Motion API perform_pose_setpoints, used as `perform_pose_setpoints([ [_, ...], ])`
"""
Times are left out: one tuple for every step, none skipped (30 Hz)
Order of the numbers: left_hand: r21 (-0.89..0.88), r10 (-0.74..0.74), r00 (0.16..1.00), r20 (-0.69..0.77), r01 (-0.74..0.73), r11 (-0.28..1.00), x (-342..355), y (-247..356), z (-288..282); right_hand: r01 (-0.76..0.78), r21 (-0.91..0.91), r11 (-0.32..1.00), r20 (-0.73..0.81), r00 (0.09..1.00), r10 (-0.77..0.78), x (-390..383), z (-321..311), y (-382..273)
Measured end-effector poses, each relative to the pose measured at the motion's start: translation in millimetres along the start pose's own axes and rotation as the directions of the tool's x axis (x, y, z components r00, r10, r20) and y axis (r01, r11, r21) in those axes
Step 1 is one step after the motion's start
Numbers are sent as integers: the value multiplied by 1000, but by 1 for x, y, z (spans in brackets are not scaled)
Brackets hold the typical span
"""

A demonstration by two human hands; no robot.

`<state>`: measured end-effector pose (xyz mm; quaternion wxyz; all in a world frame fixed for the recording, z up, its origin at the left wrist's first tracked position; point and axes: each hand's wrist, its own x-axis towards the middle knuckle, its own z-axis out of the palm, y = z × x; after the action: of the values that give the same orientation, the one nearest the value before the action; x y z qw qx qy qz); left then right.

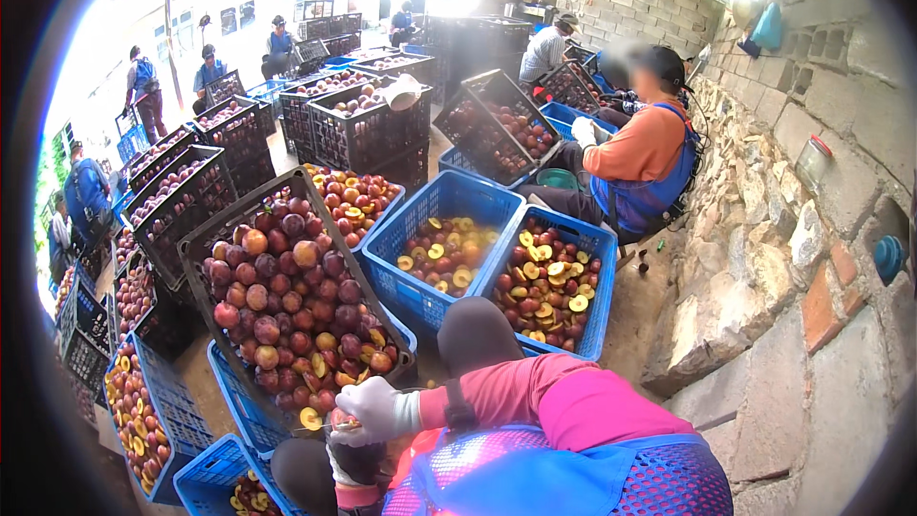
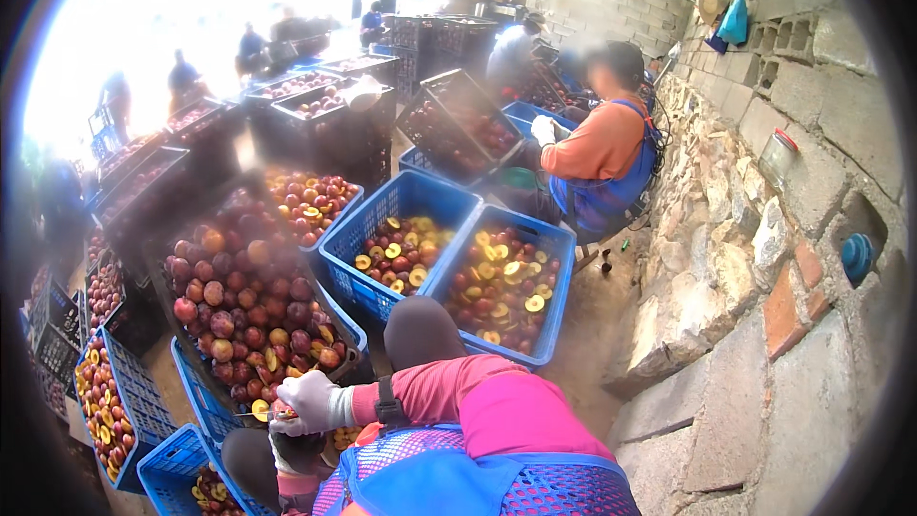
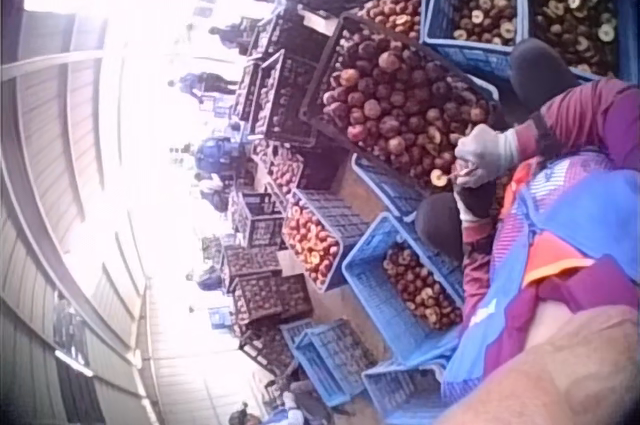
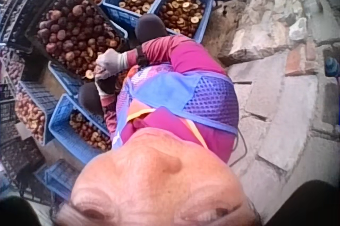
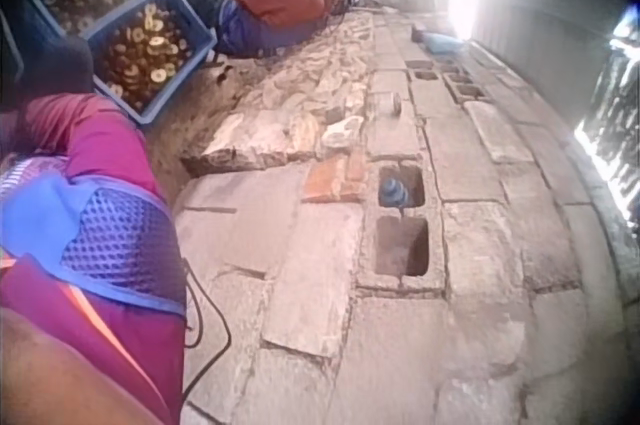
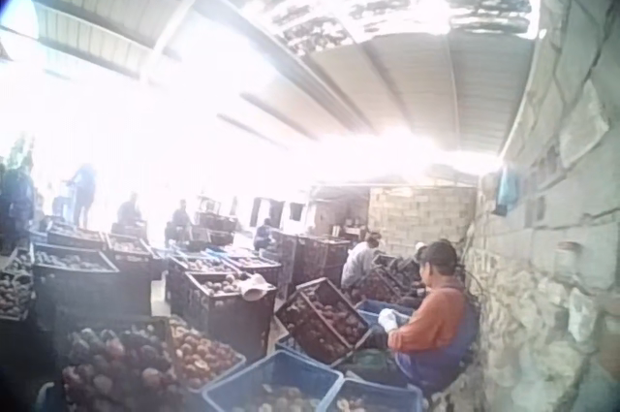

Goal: The recorder is peeling and pitting plums or nectarines using a small hand knife.

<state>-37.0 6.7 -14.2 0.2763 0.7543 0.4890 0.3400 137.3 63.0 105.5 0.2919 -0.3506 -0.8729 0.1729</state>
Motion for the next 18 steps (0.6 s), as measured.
perform_pose_setpoints([
  [22, 21, 1000, 13, -21, 1000, 1, 2, 2, 18, -11, 1000, 0, 1000, -18, -1, -5, 0],
  [48, 40, 999, 24, -41, 998, 2, 3, 3, 37, -21, 999, -2, 999, -37, -2, -9, 0],
  [78, 63, 998, 29, -65, 995, 4, 5, 5, 58, -27, 998, -5, 998, -58, -3, -12, 1],
  [113, 88, 995, 38, -92, 989, 5, 7, 9, 97, -23, 995, 4, 995, -97, -5, -15, 0],
  [156, 116, 992, 40, -121, 980, 6, 8, 11, 140, -16, 990, 14, 990, -140, -5, -19, 0],
  [233, 160, 986, 36, -164, 959, 7, 9, 12, 211, 4, 978, 35, 977, -211, -4, -21, -3],
  [341, 224, 974, 19, -217, 915, 9, 12, 12, 243, -2, 970, 45, 969, -242, 0, -25, -2],
  [460, 281, 960, -12, -244, 854, 11, 15, 8, 287, 0, 958, 59, 956, -287, 7, -27, -3],
  [573, 342, 938, -46, -256, 778, 15, 25, 4, 279, -16, 960, 65, 958, -278, 11, -24, -1],
  [667, 385, 921, -59, -250, 702, 14, 34, 7, 272, -2, 962, 85, 959, -271, 12, -22, 6],
  [766, 397, 915, -73, -203, 610, 7, 41, 9, 180, 100, 979, 112, 975, -191, 13, -23, 10],
  [109, 130, 981, -142, -115, 987, 11, 49, 2, 54, 225, 973, 140, 986, -87, 16, -22, 15],
  [-619, -149, 969, -197, -5, 786, 15, 57, -6, -135, 391, 910, 190, 980, 64, 19, -20, 16],
  [-740, -248, 952, -177, 38, 671, 11, 46, -8, -313, 553, 772, 265, 945, 193, 22, -19, 11],
  [-701, -253, 956, -150, 77, 709, 6, 30, -2, -450, 662, 600, 336, 893, 299, 20, -17, 13],
  [-636, -244, 960, -139, 102, 765, -4, 11, -1, -537, 722, 436, 406, 839, 362, 22, -12, 9],
  [-618, -242, 962, -129, 112, 778, -9, 1, 3, -448, 794, 410, 361, 891, 274, 16, -5, 23],
  [-609, -257, 958, -126, 130, 783, -17, -6, 4, -477, 820, 317, 392, 871, 298, 12, 5, 28],
])
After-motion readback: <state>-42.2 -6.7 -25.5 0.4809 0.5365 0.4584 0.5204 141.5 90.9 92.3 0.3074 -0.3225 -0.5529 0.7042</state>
